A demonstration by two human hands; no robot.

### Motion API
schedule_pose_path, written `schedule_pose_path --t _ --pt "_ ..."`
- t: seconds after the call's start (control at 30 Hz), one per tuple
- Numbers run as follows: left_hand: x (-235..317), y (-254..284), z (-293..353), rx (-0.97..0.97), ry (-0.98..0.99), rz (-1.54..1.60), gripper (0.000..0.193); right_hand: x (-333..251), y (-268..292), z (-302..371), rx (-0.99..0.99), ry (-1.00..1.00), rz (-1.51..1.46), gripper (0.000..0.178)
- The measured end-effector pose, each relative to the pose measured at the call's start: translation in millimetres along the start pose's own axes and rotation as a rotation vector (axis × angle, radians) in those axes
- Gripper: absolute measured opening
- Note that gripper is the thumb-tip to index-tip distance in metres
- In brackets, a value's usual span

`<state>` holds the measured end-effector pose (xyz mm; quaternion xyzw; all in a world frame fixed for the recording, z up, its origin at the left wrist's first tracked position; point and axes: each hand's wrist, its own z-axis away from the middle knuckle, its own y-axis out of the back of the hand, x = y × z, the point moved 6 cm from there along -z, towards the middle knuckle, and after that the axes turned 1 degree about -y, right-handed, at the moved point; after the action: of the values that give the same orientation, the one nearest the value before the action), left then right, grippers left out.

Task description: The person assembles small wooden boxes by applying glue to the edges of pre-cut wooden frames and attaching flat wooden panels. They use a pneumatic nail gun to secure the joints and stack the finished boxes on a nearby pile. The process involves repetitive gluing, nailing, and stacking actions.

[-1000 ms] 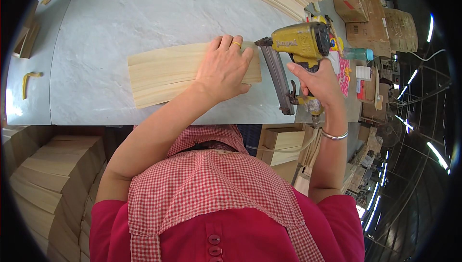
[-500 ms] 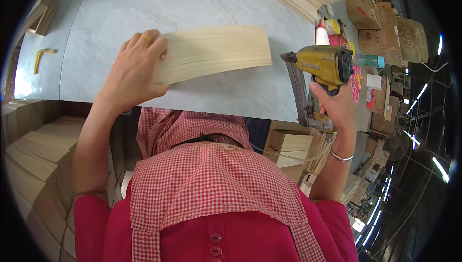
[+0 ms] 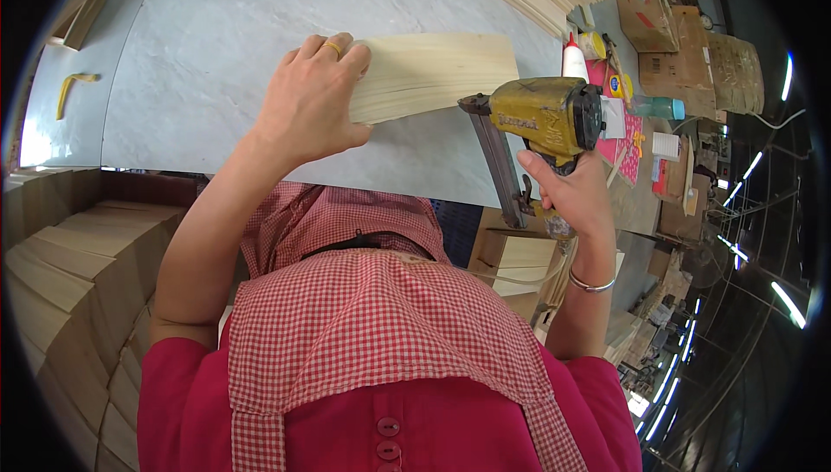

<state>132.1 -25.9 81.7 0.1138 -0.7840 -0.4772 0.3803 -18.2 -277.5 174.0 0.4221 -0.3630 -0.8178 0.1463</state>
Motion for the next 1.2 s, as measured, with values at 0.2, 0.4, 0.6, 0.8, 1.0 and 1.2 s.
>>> schedule_pose_path --t 0.2,0.4,0.6,0.8,1.0,1.2 --pt "-1.5 0.0 0.2 0.022 -0.007 -0.01 0.049 -4.8 -5.1 -1.4 -0.018 0.015 0.005 0.031" --pt "-3.9 0.0 0.6 -0.002 0.027 0.035 0.05 10.6 -18.1 7.0 0.007 -0.04 -0.151 0.032" --pt "-4.2 1.8 0.7 0.022 0.011 0.034 0.053 12.9 -27.4 13.6 0.056 -0.086 -0.184 0.025" --pt "-9.2 -1.8 11.0 0.129 -0.042 0.023 0.057 -8.5 -25.7 18.0 0.126 0.026 -0.133 0.027" --pt "-38.5 3.5 39.4 0.02 0.073 0.459 0.056 -34.9 -47.1 30.0 0.016 0.087 -0.049 0.03" --pt "-45.1 -1.3 45.5 0.061 0.042 0.511 0.061 -61.0 -80.4 38.8 -0.14 0.138 -0.022 0.036"
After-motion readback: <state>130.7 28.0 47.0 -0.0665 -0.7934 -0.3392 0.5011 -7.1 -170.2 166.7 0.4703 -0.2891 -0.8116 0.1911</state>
